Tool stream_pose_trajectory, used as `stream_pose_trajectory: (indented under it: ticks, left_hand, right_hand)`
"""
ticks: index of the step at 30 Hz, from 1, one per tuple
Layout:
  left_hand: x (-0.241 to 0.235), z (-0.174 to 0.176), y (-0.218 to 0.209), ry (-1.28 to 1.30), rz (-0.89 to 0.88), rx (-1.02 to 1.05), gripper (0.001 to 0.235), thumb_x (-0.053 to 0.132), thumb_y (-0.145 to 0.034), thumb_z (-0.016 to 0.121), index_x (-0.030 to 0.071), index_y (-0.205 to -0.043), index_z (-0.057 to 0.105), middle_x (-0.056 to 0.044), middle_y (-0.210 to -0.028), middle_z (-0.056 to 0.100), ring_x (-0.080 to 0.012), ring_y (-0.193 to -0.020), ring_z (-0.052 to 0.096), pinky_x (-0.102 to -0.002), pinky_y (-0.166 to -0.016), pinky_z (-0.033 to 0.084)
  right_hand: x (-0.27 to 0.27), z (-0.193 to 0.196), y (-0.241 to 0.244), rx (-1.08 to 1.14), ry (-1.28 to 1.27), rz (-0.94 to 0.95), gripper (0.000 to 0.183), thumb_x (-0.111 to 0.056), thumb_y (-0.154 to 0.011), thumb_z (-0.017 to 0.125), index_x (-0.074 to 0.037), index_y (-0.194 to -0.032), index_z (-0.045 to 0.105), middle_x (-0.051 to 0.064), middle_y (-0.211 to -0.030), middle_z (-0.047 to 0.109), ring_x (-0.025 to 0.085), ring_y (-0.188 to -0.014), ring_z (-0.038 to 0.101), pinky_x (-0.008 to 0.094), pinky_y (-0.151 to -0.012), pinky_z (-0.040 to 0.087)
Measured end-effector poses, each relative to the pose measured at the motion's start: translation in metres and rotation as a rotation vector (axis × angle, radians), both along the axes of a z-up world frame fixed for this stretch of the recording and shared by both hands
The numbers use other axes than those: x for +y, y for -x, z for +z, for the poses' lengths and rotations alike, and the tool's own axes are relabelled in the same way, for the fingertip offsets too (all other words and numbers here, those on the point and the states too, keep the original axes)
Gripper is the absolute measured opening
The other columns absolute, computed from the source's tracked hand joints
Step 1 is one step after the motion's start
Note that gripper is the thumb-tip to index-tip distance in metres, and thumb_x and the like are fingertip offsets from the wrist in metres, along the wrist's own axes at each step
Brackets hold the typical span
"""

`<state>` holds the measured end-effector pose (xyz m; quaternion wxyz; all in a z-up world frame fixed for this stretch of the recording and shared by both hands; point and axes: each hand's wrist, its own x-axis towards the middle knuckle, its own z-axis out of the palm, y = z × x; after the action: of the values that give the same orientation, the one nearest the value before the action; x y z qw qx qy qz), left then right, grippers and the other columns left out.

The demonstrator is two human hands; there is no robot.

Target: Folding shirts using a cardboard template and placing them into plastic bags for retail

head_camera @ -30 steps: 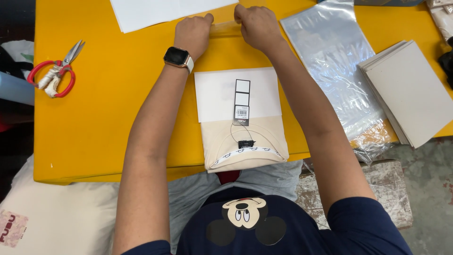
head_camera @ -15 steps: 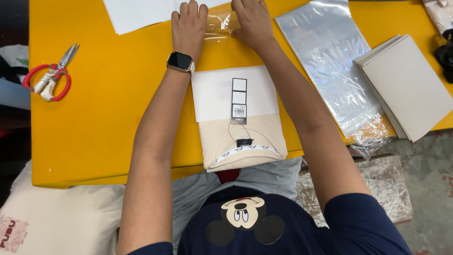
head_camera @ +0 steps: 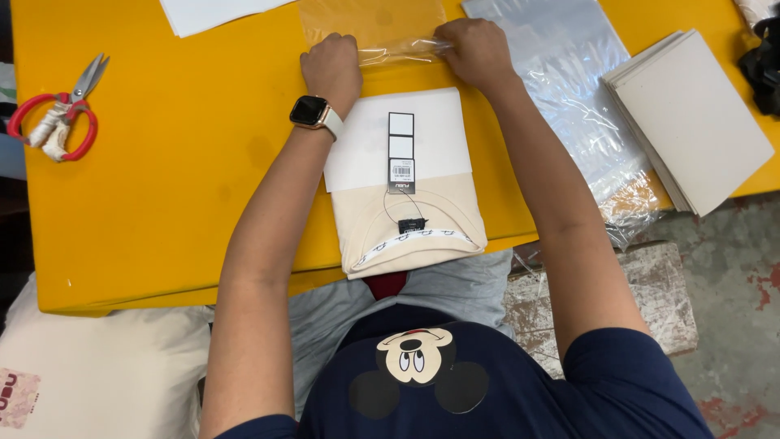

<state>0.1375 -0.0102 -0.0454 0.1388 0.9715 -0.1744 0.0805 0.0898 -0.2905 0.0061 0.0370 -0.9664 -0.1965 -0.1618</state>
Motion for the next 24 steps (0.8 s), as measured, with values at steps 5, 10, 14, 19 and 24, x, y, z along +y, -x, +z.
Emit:
stream_pose_trajectory:
  ticks: [5,10,14,19,24]
  left_hand:
    - [0.014,0.008,0.011,0.052,-0.167,0.103,0.026,0.006,-0.074,0.056,0.014,-0.092,0.072,-0.012,-0.092,0.072,-0.0449,-0.084,0.066,-0.057,-0.063,0.047]
    - [0.036,0.029,0.029,0.038,-0.347,0.166,0.047,0.008,-0.075,0.053,0.017,-0.115,0.077,-0.01,-0.111,0.076,-0.0414,-0.101,0.066,-0.06,-0.074,0.044]
    - [0.055,0.055,0.058,-0.029,-0.444,0.19,0.056,0.003,-0.079,0.046,0.019,-0.123,0.076,-0.004,-0.123,0.074,-0.037,-0.106,0.066,-0.056,-0.082,0.041]
    - [0.077,0.046,0.071,-0.117,-0.491,-0.116,0.047,0.004,-0.074,0.054,0.023,-0.11,0.078,-0.002,-0.104,0.073,-0.0334,-0.086,0.069,-0.049,-0.07,0.045]
    - [0.098,0.035,0.066,-0.277,-0.318,-0.709,0.013,0.01,-0.087,0.067,0.021,-0.084,0.063,0.003,-0.083,0.055,-0.0195,-0.074,0.055,-0.035,-0.07,0.039]
  right_hand:
    - [0.016,0.047,0.059,0.439,-0.27,-0.036,0.047,-0.024,-0.104,0.049,-0.011,-0.149,0.052,0.007,-0.154,0.052,0.032,-0.135,0.049,0.045,-0.106,0.038]
    - [0.038,0.057,0.113,0.598,-0.247,-0.116,0.059,-0.044,-0.11,0.031,-0.016,-0.161,0.032,0.013,-0.166,0.032,0.03,-0.154,0.026,0.048,-0.119,0.026]
    - [0.062,0.052,0.151,0.537,-0.079,-0.173,0.062,-0.048,-0.109,0.032,-0.018,-0.163,0.029,0.02,-0.167,0.026,0.036,-0.153,0.03,0.057,-0.109,0.034]
    - [0.086,0.042,0.179,0.456,0.003,-0.247,0.063,-0.05,-0.109,0.034,-0.019,-0.164,0.026,0.021,-0.168,0.022,0.039,-0.153,0.026,0.057,-0.115,0.028]
    - [0.093,0.026,0.182,0.32,-0.024,-0.241,0.058,-0.042,-0.112,0.039,-0.021,-0.165,0.027,0.021,-0.169,0.021,0.039,-0.156,0.023,0.057,-0.114,0.033]
